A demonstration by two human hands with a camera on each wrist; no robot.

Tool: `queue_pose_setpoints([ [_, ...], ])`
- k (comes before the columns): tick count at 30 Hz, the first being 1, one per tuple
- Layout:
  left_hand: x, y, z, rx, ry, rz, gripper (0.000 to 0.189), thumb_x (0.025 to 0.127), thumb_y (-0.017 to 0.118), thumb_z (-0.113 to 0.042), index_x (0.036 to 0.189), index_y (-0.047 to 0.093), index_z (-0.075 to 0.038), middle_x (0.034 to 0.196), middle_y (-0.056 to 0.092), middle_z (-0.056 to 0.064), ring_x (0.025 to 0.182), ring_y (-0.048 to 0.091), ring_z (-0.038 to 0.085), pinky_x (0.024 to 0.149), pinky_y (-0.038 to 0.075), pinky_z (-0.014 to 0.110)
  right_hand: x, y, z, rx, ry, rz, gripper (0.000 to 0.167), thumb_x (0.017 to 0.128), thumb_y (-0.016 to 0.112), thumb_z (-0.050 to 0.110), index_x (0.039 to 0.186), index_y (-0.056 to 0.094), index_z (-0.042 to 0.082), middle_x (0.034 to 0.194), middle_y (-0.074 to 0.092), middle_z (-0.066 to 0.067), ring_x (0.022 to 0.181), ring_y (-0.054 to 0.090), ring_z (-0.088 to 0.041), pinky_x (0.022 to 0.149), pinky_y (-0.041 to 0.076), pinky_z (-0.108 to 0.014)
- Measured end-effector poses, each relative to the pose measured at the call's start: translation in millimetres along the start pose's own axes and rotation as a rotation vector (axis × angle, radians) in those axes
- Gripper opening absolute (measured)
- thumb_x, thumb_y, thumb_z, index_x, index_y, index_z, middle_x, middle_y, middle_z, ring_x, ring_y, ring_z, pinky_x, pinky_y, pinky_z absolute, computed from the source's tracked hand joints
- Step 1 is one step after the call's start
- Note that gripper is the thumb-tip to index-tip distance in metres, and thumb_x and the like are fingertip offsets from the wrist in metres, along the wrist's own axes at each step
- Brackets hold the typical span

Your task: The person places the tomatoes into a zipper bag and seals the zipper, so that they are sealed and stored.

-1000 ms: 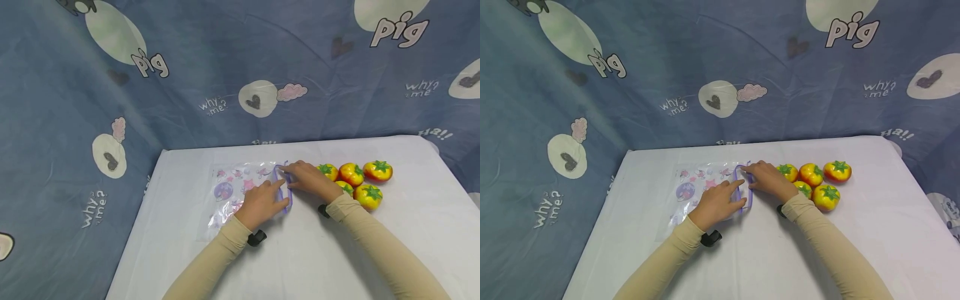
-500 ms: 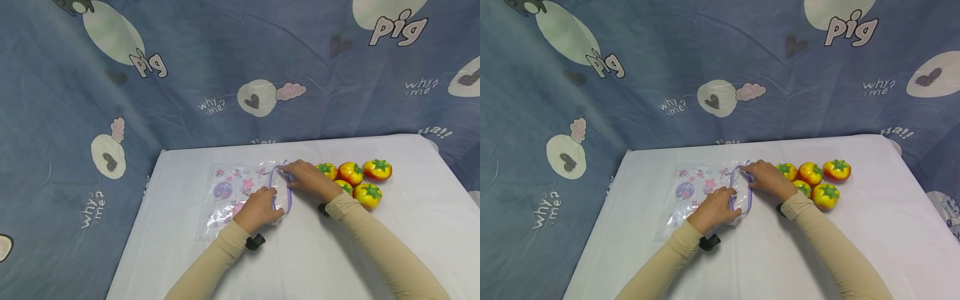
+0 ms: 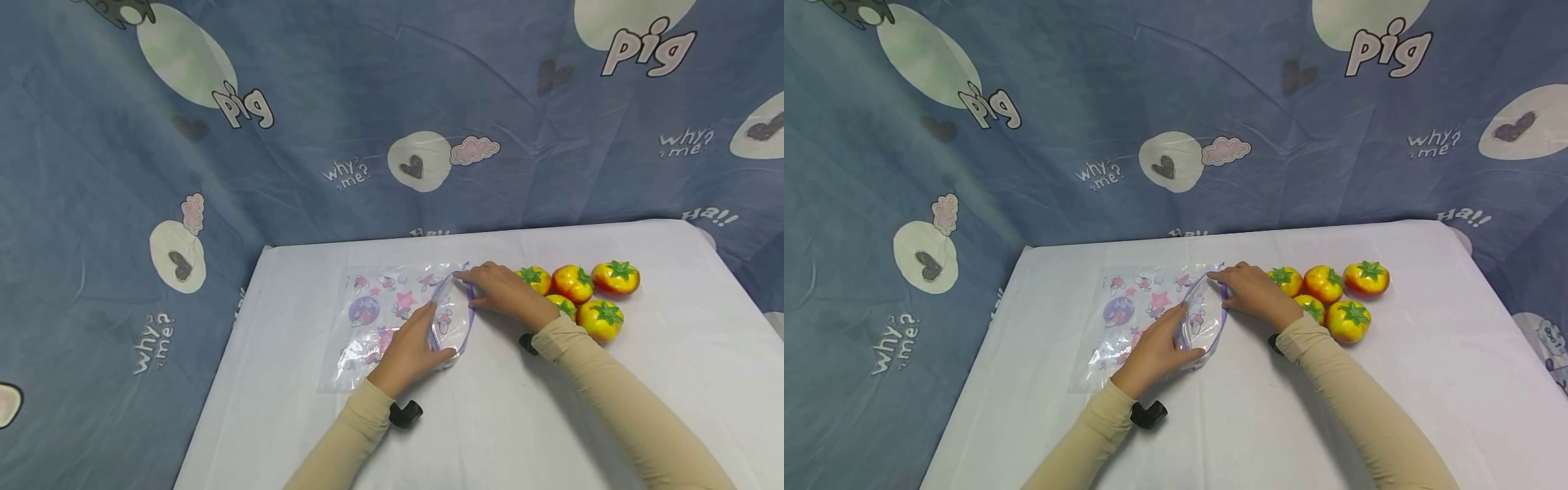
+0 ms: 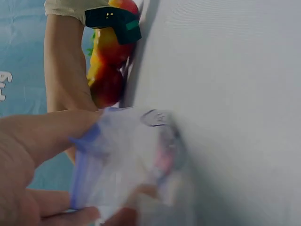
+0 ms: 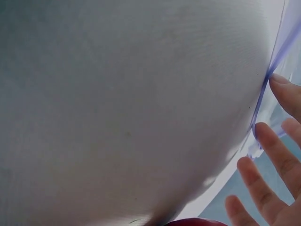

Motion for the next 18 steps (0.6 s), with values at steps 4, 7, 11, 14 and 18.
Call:
queue_pose_setpoints([
  [4, -4.0, 1.6, 6.1, -0.041, 0.030, -0.082, 0.094, 0.083, 0.085, -0.037, 0.159, 0.039, -0.009, 0.165, 0.041, 0.010, 0.149, 0.043, 0.031, 0.119, 0.041, 0.061, -1.8, 0, 1, -0.016, -0.016, -0.030, 0.064, 0.084, 0.086, 0.020, 0.143, 0.062, 0.010, 0.132, 0.071, -0.015, 0.123, 0.062, -0.037, 0.108, 0.052, -0.055],
  [7, -6.1, 2.8, 9.0, -0.073, 0.059, -0.140, 0.094, 0.081, 0.088, -0.034, 0.159, 0.040, -0.010, 0.162, 0.044, 0.007, 0.121, 0.065, 0.024, 0.108, 0.053, 0.047, -4.4, 1, 2, -0.019, -0.032, -0.055, 0.065, 0.084, 0.086, 0.019, 0.144, 0.061, 0.011, 0.133, 0.070, -0.015, 0.124, 0.061, -0.038, 0.109, 0.052, -0.055],
  [11, -8.3, 4.7, 12.5, -0.157, 0.081, -0.192, 0.096, 0.078, 0.091, -0.027, 0.158, 0.041, -0.009, 0.158, 0.047, 0.004, 0.073, 0.062, 0.010, 0.079, 0.057, 0.025, -7.5, 2, 3, -0.024, -0.054, -0.084, 0.068, 0.084, 0.086, 0.019, 0.146, 0.059, 0.013, 0.136, 0.068, -0.014, 0.127, 0.060, -0.037, 0.110, 0.052, -0.055],
  [14, -9.8, 6.2, 14.4, -0.201, 0.102, -0.231, 0.096, 0.076, 0.092, -0.023, 0.157, 0.043, -0.007, 0.155, 0.049, 0.006, 0.069, 0.061, 0.005, 0.073, 0.055, 0.019, -9.0, 2, 4, -0.036, -0.073, -0.105, 0.070, 0.083, 0.087, 0.018, 0.147, 0.058, 0.013, 0.136, 0.068, -0.014, 0.129, 0.059, -0.036, 0.110, 0.051, -0.055],
  [18, -11.1, 9.0, 16.5, -0.228, 0.129, -0.282, 0.095, 0.074, 0.093, -0.019, 0.155, 0.045, -0.006, 0.153, 0.051, 0.009, 0.069, 0.061, 0.005, 0.075, 0.057, 0.021, -10.1, 2, 6, -0.029, -0.088, -0.118, 0.071, 0.083, 0.087, 0.017, 0.147, 0.057, 0.013, 0.136, 0.067, -0.014, 0.129, 0.059, -0.036, 0.110, 0.052, -0.054],
])
Point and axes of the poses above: each hand's wrist, its own x-axis towards the middle knuckle, its own y-axis out of the palm, z = x × y, the point moved 5 cm from there along x, towards the middle knuckle
